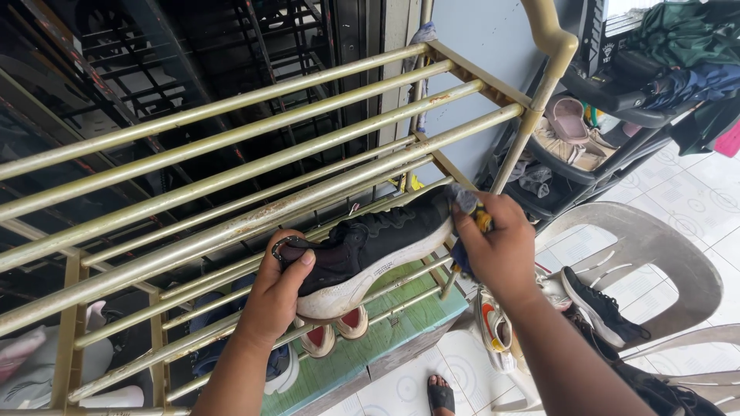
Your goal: The person picks up a black sneaker from a metal shoe rack and wipes it with a cloth. The person holds the shoe and rubs the cloth over the upper and sole repeatedly, then places the shoe back on the rack.
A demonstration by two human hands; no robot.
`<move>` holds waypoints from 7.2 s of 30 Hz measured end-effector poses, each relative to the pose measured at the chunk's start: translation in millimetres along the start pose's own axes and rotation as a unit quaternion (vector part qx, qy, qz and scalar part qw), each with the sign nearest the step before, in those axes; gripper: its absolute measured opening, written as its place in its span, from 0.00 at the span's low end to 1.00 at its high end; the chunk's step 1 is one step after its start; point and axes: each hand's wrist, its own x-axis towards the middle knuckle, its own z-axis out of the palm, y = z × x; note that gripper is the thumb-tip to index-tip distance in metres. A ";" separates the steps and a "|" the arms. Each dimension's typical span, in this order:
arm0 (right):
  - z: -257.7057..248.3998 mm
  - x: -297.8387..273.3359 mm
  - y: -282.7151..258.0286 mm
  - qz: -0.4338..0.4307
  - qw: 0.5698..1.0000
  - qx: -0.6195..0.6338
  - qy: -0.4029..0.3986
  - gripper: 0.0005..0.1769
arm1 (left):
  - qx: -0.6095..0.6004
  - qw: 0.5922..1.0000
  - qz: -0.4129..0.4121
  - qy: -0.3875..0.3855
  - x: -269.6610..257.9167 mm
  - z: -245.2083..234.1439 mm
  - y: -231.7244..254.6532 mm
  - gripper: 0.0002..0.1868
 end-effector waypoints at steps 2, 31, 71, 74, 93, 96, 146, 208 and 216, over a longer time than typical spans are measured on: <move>2.7 -17.5 -10.7 -0.033 0.999 -0.033 0.000 0.14 | 0.000 1.000 0.001 0.005 -1.1 2.2 1.8 0.11; 13.2 -27.5 -53.4 -0.027 0.988 -0.147 -0.048 0.17 | 0.060 0.997 0.035 -0.013 -7.6 6.6 0.9 0.12; 8.7 -27.0 -72.8 -0.060 0.981 -0.121 -0.140 0.22 | 0.033 0.999 -0.017 -0.027 -8.0 11.3 3.8 0.14; 15.0 -26.8 -55.6 -0.062 0.986 -0.138 -0.075 0.20 | 0.034 0.999 0.025 -0.006 -5.2 14.3 -0.2 0.14; 35.4 -41.1 -75.0 -0.070 0.996 0.041 -0.045 0.15 | 0.247 0.955 0.118 -0.115 -28.0 27.0 26.9 0.61; 30.7 -48.2 -78.3 -0.035 0.997 0.052 -0.053 0.13 | 0.276 0.953 0.062 -0.106 -25.4 33.8 46.4 0.56; 29.7 -67.7 -89.4 -0.181 0.963 0.047 -0.195 0.21 | 0.332 0.912 0.209 -0.120 -10.2 20.0 35.6 0.48; -23.6 -3.0 -13.4 -0.298 0.946 0.053 -0.118 0.22 | 0.435 0.864 0.213 0.134 -35.6 141.8 47.0 0.49; -30.0 -8.9 -34.9 -0.344 0.916 0.061 -0.198 0.24 | 0.419 0.868 0.239 0.121 -40.7 137.0 52.5 0.44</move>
